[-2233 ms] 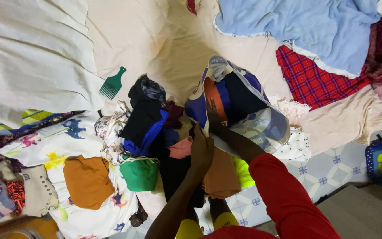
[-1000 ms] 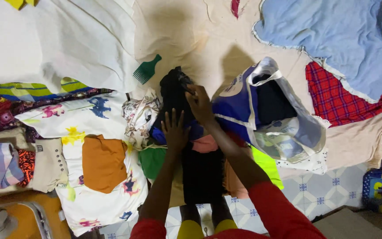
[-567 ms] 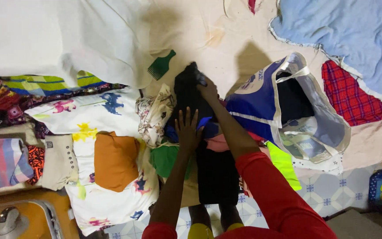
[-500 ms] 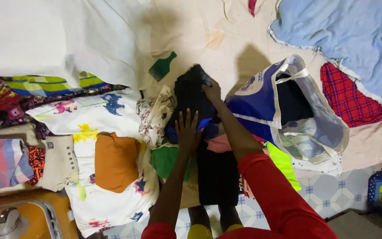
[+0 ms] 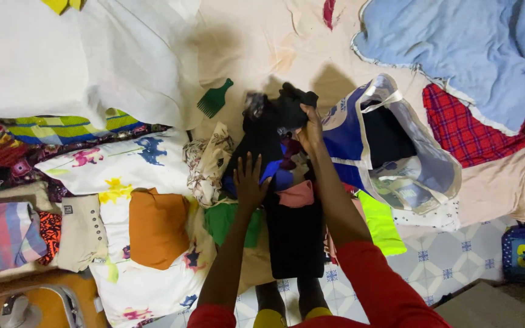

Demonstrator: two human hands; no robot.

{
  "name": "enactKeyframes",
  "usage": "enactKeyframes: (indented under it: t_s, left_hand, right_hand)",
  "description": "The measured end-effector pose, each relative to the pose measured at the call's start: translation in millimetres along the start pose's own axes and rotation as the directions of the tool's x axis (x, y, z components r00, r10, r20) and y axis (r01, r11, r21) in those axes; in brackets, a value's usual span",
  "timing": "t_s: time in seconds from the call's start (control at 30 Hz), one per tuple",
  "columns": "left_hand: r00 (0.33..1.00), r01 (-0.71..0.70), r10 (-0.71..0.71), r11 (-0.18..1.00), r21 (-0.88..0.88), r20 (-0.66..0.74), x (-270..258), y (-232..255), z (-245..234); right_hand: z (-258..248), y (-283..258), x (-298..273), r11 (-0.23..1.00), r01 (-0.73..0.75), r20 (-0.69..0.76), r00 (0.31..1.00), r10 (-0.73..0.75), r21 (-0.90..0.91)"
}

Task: The person folds various clothes on a bed and packs them into a reusable shopping bag.

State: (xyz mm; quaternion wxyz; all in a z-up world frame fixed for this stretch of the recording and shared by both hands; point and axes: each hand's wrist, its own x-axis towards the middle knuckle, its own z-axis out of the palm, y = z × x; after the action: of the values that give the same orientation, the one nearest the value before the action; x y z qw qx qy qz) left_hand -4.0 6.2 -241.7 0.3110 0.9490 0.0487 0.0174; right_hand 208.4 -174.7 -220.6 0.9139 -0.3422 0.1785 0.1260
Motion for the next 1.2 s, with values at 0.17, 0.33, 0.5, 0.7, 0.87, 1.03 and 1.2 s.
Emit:
enactKeyframes:
  t_s: [0.17, 0.33, 0.5, 0.7, 0.87, 1.03, 1.2]
  left_hand:
    - [1.000, 0.022, -0.024, 0.980, -0.197, -0.004, 8.4, 16.2, -17.6]
    - [0.991, -0.131, 0.104, 0.824, -0.551, -0.081, 10.0, 61.6, -33.0]
    - [0.998, -0.034, 0.069, 0.550, -0.834, 0.004, -23.1, 76.3, -39.4]
    - [0.998, -0.001, 0.053, 0.369, -0.929, 0.020, -29.6, 68.2, -58.6]
    - [0.977, -0.114, 0.209, 0.355, -0.928, -0.040, 19.7, 67.2, -75.2]
    - [0.923, -0.273, 0.377, 0.491, -0.827, -0.080, 57.1, 93.8, -110.7]
    - [0.921, -0.351, 0.385, 0.737, -0.578, -0.068, 92.6, 108.9, -176.7]
  right_hand:
    - [40.4, -28.3, -71.4, 0.968, 0.087, 0.015, 0.996, -0.086, -0.237]
    - [42.8, -1.5, -158.5, 0.433, 0.420, 0.468, 0.883, 0.007, -0.798]
    - [75.2, 4.8, -262.7, -0.189, 0.601, 0.517, 0.779, 0.355, -0.777]
    - [93.7, -42.9, -289.3, 0.417, 0.396, 0.523, 0.814, 0.252, -0.818]
    - [110.6, -93.3, -268.8, 0.035, 0.646, 0.604, 0.731, -0.317, -0.763]
    - [115.1, -122.5, -251.5, 0.082, 0.604, 0.564, 0.778, -0.278, -0.793]
    - [80.1, -154.0, -223.8, 0.519, 0.450, 0.436, 0.886, -0.157, -0.727]
